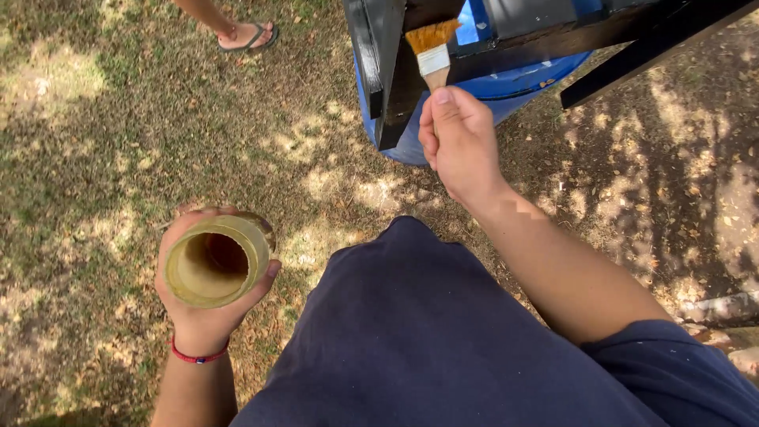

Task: Painting the joints and underside of a black wooden chair with yellow paint using a brush.

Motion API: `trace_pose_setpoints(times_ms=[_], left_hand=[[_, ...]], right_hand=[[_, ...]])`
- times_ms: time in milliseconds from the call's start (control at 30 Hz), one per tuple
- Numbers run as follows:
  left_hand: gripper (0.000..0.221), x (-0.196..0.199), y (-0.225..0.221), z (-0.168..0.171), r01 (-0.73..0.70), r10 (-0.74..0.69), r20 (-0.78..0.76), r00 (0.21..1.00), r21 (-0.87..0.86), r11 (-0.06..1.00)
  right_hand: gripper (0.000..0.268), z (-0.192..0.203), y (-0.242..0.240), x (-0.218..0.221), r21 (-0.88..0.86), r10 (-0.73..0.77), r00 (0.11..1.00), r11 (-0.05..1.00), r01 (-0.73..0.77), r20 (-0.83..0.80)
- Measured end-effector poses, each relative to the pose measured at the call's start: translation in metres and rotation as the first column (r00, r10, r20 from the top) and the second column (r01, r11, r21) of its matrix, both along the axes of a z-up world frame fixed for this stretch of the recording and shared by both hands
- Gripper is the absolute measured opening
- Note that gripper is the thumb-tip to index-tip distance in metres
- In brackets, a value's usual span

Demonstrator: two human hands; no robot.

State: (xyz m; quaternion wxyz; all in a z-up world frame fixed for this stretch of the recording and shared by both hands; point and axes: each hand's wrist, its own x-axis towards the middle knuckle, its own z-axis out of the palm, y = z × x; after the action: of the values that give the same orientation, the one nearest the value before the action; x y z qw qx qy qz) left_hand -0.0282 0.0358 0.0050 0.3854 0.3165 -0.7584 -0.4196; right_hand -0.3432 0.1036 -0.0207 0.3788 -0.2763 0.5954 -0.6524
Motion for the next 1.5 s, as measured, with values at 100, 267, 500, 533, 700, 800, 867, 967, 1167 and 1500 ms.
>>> trace_pose_setpoints(times_ms=[100, 267, 500, 533, 700, 800, 867, 967, 1167, 1500], left_hand=[[0.074, -0.006, 0.023, -0.004, 0.005, -0.005, -0.055, 0.998, -0.004, 1.0], [0.078, -0.014, 0.05, -0.004, -0.02, 0.019, 0.051, 0.999, 0.014, 1.0], [0.073, 0.002, 0.057, -0.006, -0.068, 0.062, 0.09, 0.994, 0.073, 0.995], [0.076, 0.005, 0.053, -0.005, -0.073, 0.067, 0.118, 0.991, 0.048, 0.996], [0.081, 0.016, 0.022, -0.005, 0.002, -0.006, 0.167, 0.986, 0.023, 1.0], [0.078, 0.021, 0.002, 0.001, 0.049, -0.033, 0.233, 0.972, -0.065, 0.997], [0.08, 0.026, -0.009, 0.001, 0.096, -0.094, 0.151, 0.984, -0.005, 0.995], [0.077, 0.028, -0.025, 0.001, 0.101, -0.087, 0.192, 0.978, -0.062, 0.993], [0.081, 0.027, -0.028, -0.01, 0.119, -0.124, 0.093, 0.988, 0.062, 0.991], [0.082, 0.041, -0.014, -0.006, 0.01, -0.027, 0.207, 0.978, 0.086, 0.996]], right_hand=[[0.031, -0.057, 0.001, 0.001, -0.001, 0.045, 0.999, 0.999, -0.045, -0.02], [0.031, -0.145, -0.003, 0.003, 0.202, 0.018, 0.994, 0.979, 0.003, -0.104], [0.036, -0.212, -0.013, 0.014, 0.341, -0.017, 0.996, 0.939, 0.046, -0.088], [0.035, -0.215, -0.015, 0.016, 0.425, 0.007, 0.99, 0.904, 0.055, -0.142], [0.035, -0.25, -0.019, 0.015, 0.614, -0.067, 0.996, 0.783, 0.093, -0.066], [0.039, -0.232, -0.013, 0.009, 0.764, -0.084, 0.996, 0.643, 0.05, 0.005], [0.038, -0.188, -0.008, 0.011, 0.546, -0.104, 0.991, 0.837, 0.043, 0.082], [0.034, -0.118, -0.008, 0.013, 0.594, -0.004, 0.991, 0.8, 0.084, -0.134], [0.031, -0.086, 0.025, 0.015, -0.075, -0.123, 0.973, 0.991, 0.11, -0.193], [0.039, -0.239, -0.008, 0.005, 0.326, -0.027, 0.999, 0.945, 0.032, -0.02]])
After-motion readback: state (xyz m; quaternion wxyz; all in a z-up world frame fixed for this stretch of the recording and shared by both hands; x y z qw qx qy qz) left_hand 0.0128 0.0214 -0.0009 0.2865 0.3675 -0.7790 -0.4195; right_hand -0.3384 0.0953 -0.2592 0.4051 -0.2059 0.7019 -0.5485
